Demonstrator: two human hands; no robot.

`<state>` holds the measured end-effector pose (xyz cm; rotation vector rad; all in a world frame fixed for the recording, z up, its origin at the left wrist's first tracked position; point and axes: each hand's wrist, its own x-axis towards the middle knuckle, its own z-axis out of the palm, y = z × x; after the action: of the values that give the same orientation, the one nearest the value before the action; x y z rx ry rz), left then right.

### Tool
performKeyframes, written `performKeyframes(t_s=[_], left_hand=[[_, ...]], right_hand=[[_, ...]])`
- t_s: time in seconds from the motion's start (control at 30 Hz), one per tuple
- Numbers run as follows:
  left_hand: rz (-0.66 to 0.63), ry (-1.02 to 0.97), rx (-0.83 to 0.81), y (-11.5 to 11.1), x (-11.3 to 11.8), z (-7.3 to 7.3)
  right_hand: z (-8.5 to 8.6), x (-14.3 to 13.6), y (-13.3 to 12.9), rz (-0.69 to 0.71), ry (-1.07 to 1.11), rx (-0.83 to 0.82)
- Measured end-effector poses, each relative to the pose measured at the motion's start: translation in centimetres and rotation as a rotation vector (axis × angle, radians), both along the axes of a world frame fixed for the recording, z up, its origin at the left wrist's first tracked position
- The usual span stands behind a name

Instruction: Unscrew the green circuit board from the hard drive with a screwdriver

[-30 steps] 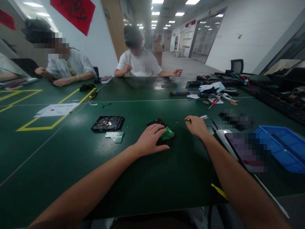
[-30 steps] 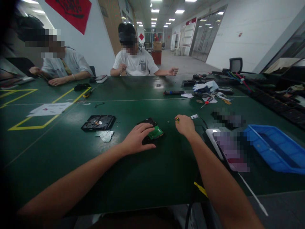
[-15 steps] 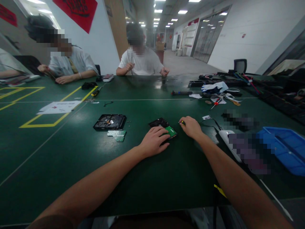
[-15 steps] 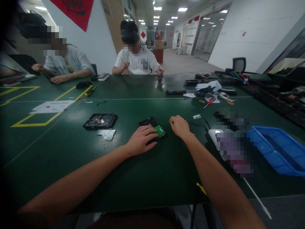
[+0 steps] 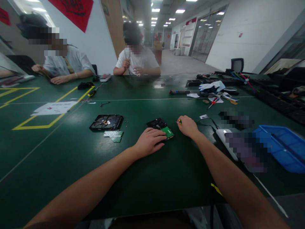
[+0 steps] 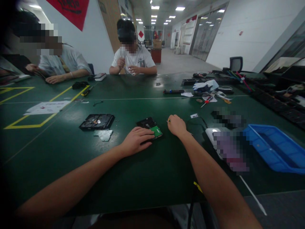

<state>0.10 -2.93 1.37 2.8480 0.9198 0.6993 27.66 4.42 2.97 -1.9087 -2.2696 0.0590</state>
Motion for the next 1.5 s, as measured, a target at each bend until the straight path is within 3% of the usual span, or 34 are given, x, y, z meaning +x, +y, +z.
performKeyframes(t_s=[0.37,0.63,1.07,1.33,1.5], left_hand=[[-0.025,0.004,-0.023,0.3,-0.4,-0.1],[-0.012,0.001,0.033,0.2,-0.2,-0.3],[0.167,-0.004,-0.018,-1.7,0.6,-0.2],[0.051,-0.12,-0.063,-1.3,0.5,-0.8],[-0.094,-0.137,-0.094,-0.3,-0.3,-0.3]], right_hand=[[0.9,-0.2,-0.9,0.005,0.028,-0.01],[3.2,-2.1,-2.8,0.193,0.168,-0.02],[3.1,-2.6,-3.8,0.187,0.337,-0.112],[3.5,-2.8,-4.2,0.156,0.368,-0.173],[4.4,-2.2,-4.8,0.122,0.462,-0.355]])
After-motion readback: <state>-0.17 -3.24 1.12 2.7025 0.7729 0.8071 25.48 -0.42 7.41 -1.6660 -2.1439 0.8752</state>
